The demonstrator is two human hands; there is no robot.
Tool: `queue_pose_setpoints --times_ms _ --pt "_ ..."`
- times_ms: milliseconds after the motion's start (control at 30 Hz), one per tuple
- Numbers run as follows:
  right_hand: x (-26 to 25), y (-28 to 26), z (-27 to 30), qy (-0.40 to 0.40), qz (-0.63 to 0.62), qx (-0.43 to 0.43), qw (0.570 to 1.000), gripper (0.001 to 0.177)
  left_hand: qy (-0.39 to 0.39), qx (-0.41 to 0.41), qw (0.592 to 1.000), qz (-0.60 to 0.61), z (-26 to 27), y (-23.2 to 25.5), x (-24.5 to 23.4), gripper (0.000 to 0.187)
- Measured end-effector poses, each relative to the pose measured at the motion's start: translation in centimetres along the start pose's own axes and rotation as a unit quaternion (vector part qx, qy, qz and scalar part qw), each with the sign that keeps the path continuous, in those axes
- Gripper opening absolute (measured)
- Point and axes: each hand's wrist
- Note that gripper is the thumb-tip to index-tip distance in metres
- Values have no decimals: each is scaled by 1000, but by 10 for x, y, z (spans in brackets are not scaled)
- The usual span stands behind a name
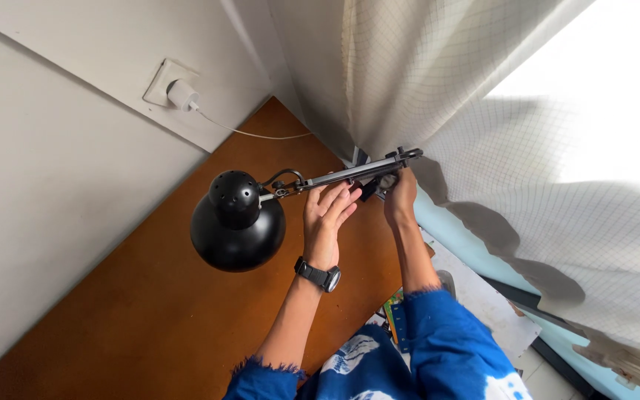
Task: Wiping down a black desk lamp and the wooden surface of a desk using a cloth.
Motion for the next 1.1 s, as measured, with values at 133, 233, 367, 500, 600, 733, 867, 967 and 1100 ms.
queue_pose_setpoints --times_ms 133,233,367,500,600,733,867,967,1100 --pt "46 -6 59 -36 32 -121 991 23 2 -3 1000 -15 2 3 0 44" --pt "47 0 74 28 183 -247 951 25 -2 -4 1000 -15 2 -2 0 48" --pt "43 -1 76 103 375 -262 883 27 -6 2 1000 -7 -1 -8 -2 49" --pt "83 -29 109 126 337 -258 897 21 -3 -2 1000 -14 0 -5 -3 48" --pt "108 -31 125 85 274 -306 908 21 -1 3 1000 -16 0 -6 -3 47" --pt "94 -18 124 117 305 -221 919 20 8 13 999 -35 2 -3 -1 49" --pt "108 -24 128 46 176 -201 963 21 32 43 997 -58 2 -9 -11 56" --pt "126 -32 130 39 -56 -123 990 22 36 65 995 -62 4 -9 -13 60" --pt "125 -10 138 -46 -128 -20 990 19 18 95 994 -49 6 -8 -15 61"
Point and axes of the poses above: each hand's wrist, its own z-axis away from the middle knuckle, its own x-axis out of the palm, y = z × x, and after that the axes turned 12 degrees about -z, right-handed
